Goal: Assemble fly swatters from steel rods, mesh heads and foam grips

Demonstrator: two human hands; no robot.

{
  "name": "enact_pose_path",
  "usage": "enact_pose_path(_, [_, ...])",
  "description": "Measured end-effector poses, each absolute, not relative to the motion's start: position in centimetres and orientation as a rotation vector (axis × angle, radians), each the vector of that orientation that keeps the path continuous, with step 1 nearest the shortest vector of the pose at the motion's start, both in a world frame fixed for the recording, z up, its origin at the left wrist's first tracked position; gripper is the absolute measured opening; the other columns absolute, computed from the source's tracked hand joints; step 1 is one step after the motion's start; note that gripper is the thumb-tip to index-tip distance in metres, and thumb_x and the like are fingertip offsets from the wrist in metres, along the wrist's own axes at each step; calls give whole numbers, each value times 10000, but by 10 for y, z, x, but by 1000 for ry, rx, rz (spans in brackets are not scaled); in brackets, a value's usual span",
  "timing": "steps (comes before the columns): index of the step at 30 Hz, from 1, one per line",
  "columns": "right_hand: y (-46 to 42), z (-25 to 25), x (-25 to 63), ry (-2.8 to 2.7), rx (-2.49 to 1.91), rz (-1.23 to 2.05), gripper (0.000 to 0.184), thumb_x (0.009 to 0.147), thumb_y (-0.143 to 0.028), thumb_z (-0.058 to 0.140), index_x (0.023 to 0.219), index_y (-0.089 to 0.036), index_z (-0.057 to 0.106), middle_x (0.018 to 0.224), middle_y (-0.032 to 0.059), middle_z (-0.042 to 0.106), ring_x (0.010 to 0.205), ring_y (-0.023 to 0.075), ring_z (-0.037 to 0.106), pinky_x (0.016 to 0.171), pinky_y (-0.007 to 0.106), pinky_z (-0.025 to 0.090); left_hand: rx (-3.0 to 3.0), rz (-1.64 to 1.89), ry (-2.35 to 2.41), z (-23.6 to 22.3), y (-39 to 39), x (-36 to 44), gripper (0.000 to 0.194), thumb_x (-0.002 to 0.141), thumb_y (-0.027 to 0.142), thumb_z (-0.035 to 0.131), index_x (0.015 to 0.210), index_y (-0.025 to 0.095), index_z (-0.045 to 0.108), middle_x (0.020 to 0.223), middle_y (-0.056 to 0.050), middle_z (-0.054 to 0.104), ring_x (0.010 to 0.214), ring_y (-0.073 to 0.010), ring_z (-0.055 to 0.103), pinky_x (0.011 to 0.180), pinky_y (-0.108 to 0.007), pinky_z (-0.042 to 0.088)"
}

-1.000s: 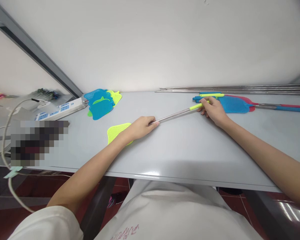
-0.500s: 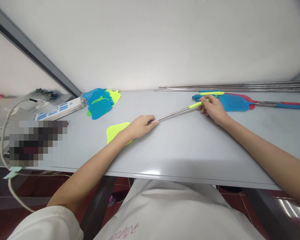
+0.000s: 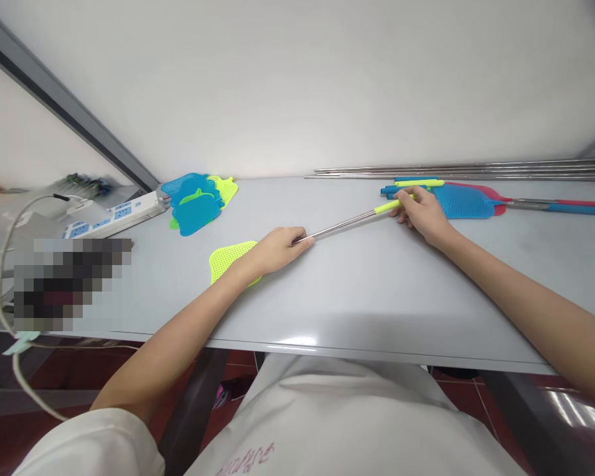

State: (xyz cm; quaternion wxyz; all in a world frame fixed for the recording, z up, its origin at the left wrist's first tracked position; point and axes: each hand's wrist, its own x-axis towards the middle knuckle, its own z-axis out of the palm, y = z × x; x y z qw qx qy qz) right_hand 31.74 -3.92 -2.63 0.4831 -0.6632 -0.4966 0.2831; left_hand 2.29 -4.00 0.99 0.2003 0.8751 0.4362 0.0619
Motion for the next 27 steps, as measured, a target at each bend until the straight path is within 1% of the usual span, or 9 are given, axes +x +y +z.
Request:
enact_pose_path(6, [-39,-27,319,-1222,-1604,688,167,834,-320,469,866,-169,535,655,37,614,465,88,500,364,172,339,2437,175,1225,11,-40,24,381,877,486,299,710,195,479,636,4,499,588,-138,454,537,-256,296])
enact_pose_path(17, [-38,-28,319,-1225,-1614,679,173,842,-310,455,880,-163,537,643,40,611,462,91,498,372,177,335,2436,175,1229,11,-40,24,383,877,490,310,673,187,426,618,18,467,576,-121,438,532,-246,293])
enact_pose_path(27, [-37,-30,320,-1223,-1611,675,163,839,-306,460,879,-167,535,641,36,612,468,94,506,375,177,340,2450,161,1236,12,-40,25,381,882,484,310,684,187,442,617,19,471,570,-119,438,531,-245,291])
